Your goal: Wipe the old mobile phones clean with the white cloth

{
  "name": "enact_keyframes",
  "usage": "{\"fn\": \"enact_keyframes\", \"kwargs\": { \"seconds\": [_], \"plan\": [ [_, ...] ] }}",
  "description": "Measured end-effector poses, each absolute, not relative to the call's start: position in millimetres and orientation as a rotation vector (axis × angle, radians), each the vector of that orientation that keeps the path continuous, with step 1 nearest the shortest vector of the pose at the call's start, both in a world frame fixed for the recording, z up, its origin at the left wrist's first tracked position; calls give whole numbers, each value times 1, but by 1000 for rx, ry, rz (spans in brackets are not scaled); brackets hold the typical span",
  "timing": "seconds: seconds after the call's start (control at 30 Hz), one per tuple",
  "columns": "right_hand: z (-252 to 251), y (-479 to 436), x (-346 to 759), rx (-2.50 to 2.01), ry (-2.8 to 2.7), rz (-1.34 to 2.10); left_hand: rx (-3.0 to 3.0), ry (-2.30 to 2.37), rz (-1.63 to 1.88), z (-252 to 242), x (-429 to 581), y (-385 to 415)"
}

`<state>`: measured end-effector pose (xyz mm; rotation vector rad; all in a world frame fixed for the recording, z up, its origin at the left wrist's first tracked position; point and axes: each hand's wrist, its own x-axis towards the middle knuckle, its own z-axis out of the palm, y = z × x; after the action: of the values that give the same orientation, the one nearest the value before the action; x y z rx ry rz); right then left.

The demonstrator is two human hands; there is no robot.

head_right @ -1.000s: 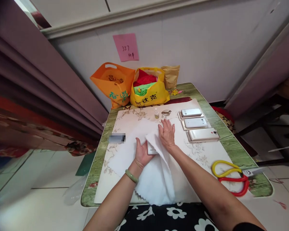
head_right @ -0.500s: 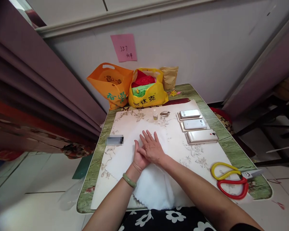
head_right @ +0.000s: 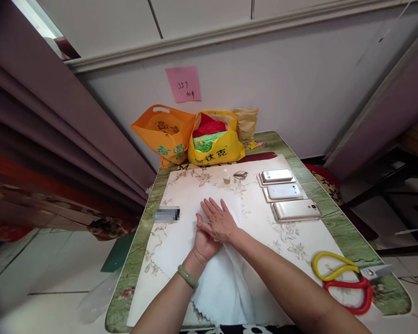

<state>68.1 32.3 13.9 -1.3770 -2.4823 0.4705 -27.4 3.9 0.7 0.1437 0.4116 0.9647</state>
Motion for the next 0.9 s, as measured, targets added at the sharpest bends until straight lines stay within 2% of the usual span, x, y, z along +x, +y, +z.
{"fn": "enact_keyframes", "kwargs": {
  "seconds": [0.17,0.33,0.6,0.73,0.9],
  "plan": [
    [10,41,69,-1499,-2399,464,106,392,917,-7,-27,5],
    [1,24,76,-1611,-2304,258,84,386,904,-2,-26,-2],
    [-5,-27,83,-1503,-2395,92,50,561,963,-2,-31,-7],
    [6,-39,77,-1374,-2473,122,6,693,1021,-4,-27,-9],
    [20,-14,68,-1253,-2553,283,17,611,1114,-1,-24,-6]
  ]
}}
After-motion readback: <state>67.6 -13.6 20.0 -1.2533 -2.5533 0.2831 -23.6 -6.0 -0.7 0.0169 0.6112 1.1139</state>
